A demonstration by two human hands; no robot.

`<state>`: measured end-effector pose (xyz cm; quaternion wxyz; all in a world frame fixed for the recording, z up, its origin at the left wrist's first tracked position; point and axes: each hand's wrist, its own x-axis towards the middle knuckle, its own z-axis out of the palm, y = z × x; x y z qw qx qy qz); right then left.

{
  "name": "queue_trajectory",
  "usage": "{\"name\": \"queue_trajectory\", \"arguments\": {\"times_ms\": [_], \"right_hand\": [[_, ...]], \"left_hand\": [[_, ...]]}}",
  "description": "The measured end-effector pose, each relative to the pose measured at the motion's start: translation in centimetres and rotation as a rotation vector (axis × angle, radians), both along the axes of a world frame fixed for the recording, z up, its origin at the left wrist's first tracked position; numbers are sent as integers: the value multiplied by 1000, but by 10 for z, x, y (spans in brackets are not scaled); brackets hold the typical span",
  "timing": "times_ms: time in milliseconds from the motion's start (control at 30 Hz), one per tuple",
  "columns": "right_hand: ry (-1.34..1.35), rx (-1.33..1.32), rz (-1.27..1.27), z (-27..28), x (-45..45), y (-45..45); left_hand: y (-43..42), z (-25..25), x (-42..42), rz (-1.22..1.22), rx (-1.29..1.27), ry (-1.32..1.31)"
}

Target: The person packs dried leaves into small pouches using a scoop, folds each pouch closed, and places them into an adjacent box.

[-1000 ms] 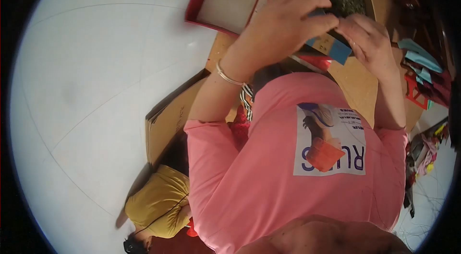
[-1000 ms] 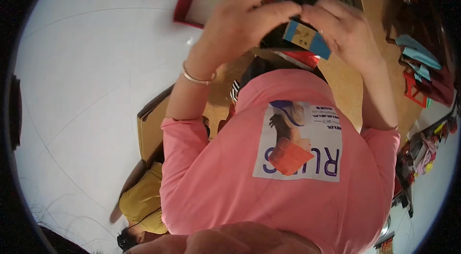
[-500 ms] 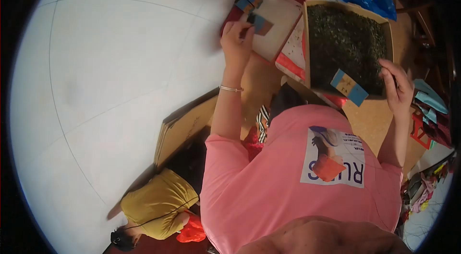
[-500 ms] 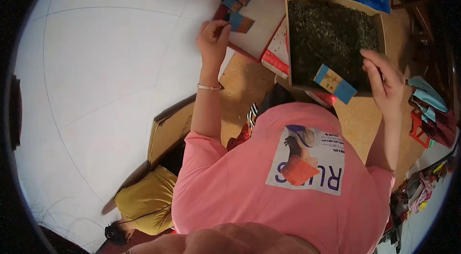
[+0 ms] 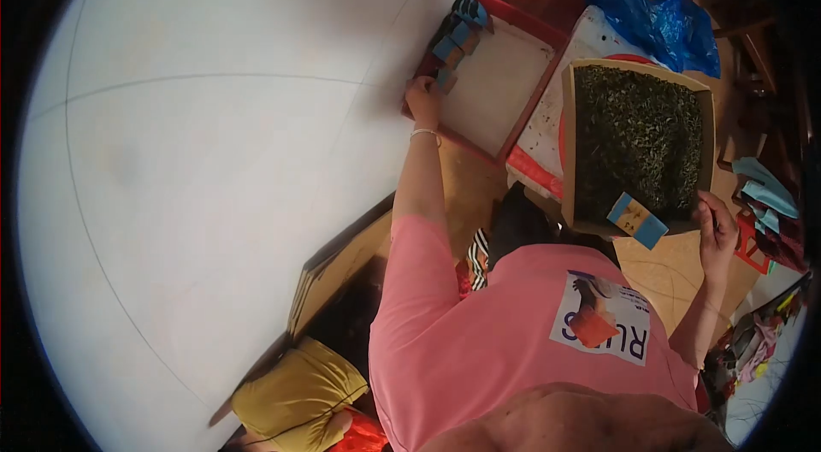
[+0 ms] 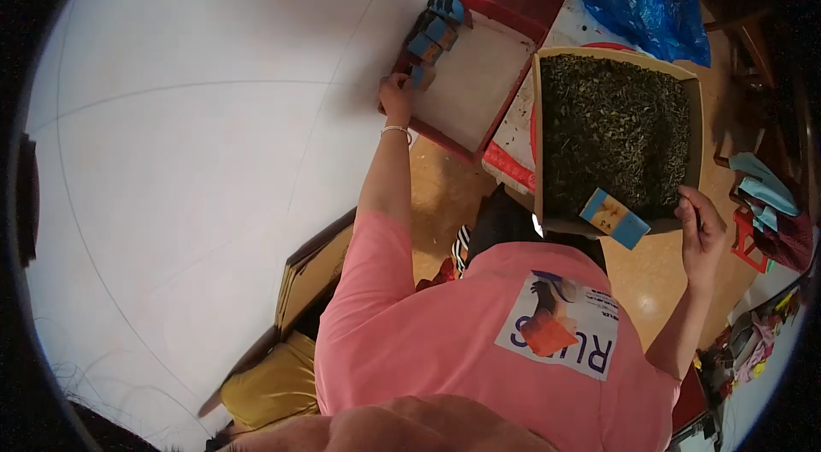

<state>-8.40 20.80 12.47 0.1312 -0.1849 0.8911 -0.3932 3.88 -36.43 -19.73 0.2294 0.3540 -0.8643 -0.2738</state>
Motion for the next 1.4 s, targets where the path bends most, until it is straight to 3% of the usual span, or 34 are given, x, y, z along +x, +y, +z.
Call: {"name": "queue_trajectory", "arguments": {"times_ms": [133, 267, 367, 467, 533, 667, 733, 767, 833, 933, 1067, 1233, 1400], "right_hand": [[-14, 62, -14, -6, 4, 5], [-25, 54, -30, -6, 9, 4], [-32, 59, -25, -8, 10, 4], [-36, 61, -2, -8, 10, 6], [-54, 26, -23, -9, 11, 8], [-54, 9, -70, 9, 10, 5], [-192, -55, -77, 13, 5, 9], [-184, -53, -112, 12, 3, 12], [-190, -155, -99, 6, -5, 23], [-128, -227, -150, -4, -20, 46], [-138, -264, -330, -21, -52, 89], [-164, -284, -478, -78, -101, 140], [-217, -229, -460, -101, -123, 165]], "left_hand": [[-12, -12, -17, -19, -8, 130], [-15, -17, -19, 21, 79, 87], [-5, -14, -13, 110, -60, 88], [12, 1, -1, 161, 164, 175], [17, -12, 10, 245, -146, 73], [16, -50, 42, 52, 78, 37], [56, 6, 48, -28, 123, 26], [55, -16, 57, -24, 306, -12], [89, 31, 63, -134, 221, -11], [123, 56, 66, -191, 232, -23], [159, 73, 64, -136, 511, 94], [202, 147, 27, -146, 535, 120], [264, 230, -7, -121, 535, 237]]}}
